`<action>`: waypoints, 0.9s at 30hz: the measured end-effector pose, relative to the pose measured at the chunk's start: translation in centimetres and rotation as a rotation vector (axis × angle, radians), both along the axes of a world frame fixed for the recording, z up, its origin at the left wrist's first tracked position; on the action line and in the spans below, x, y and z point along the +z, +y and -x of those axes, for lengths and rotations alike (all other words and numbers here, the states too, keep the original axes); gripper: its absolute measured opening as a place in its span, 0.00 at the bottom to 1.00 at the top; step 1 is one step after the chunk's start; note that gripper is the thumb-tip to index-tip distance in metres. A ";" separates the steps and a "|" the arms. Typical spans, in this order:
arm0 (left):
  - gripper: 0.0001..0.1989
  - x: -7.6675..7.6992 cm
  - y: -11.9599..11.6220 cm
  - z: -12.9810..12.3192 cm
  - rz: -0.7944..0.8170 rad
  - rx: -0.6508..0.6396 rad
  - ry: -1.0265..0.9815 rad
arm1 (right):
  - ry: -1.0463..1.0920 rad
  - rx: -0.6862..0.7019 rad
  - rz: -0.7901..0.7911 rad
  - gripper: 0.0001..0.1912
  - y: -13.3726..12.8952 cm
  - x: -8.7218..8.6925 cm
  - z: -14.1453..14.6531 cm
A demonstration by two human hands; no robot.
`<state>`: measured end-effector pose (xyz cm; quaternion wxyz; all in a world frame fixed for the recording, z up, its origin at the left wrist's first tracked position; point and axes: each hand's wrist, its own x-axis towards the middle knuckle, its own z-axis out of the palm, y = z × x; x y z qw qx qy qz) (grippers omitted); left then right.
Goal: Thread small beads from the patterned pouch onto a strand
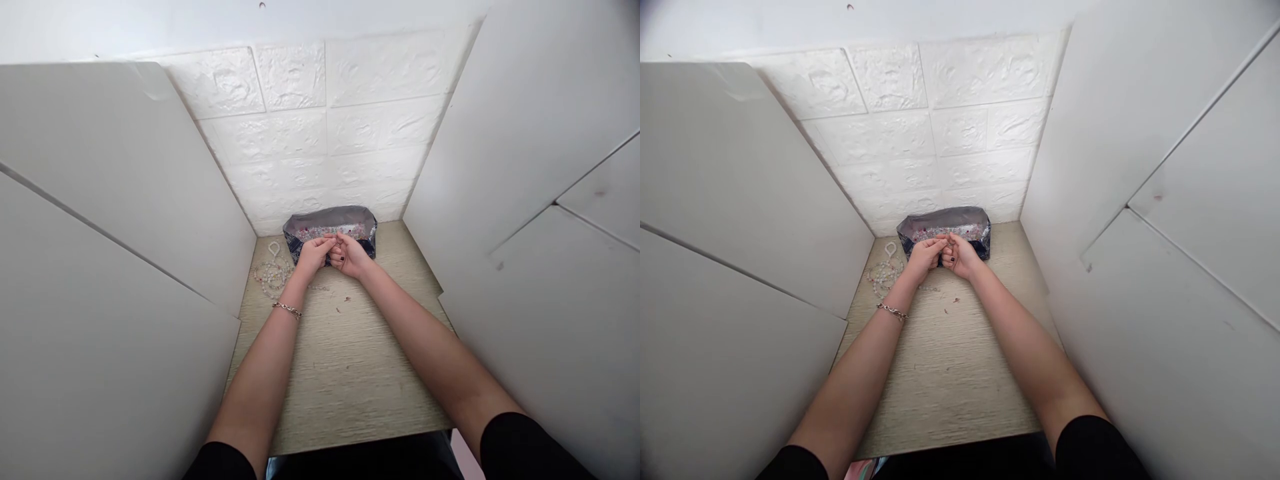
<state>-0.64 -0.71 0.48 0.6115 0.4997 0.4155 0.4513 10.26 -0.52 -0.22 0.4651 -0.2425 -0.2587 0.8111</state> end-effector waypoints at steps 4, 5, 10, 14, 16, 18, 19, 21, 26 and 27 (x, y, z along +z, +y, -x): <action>0.13 0.1 0.1 0.1 0.004 0.013 -0.097 | 0.078 -0.100 0.003 0.09 0.0 -0.2 0.2; 0.13 0.1 0.1 0.1 0.009 0.017 -0.109 | 0.086 -0.114 0.002 0.08 0.0 -0.2 0.2; 0.14 -0.1 0.2 0.1 0.004 0.045 -0.126 | 0.066 -0.089 0.018 0.06 0.0 0.0 0.3; 0.12 -0.2 0.1 -0.4 -0.019 0.137 -0.108 | 0.002 -0.062 0.064 0.08 0.1 0.3 0.1; 0.11 -0.2 0.1 -0.7 -0.027 0.193 -0.090 | -0.049 -0.045 0.084 0.09 0.1 0.5 0.0; 0.11 -0.3 0.0 -0.9 -0.038 0.217 -0.076 | -0.092 -0.017 0.089 0.10 -0.1 0.6 -0.1; 0.11 -0.3 0.0 -0.9 -0.042 0.222 -0.068 | -0.107 -0.005 0.087 0.10 -0.1 0.7 -0.1; 0.11 -0.3 0.0 -1.0 -0.049 0.229 -0.057 | -0.125 0.012 0.078 0.11 -0.3 0.9 -0.2; 0.11 -0.3 0.1 -0.9 -0.045 0.221 -0.068 | -0.117 0.028 0.064 0.11 -0.3 0.7 -0.2; 0.11 -0.3 0.1 -0.8 -0.042 0.210 -0.073 | -0.105 0.015 0.055 0.11 -0.2 0.5 -0.2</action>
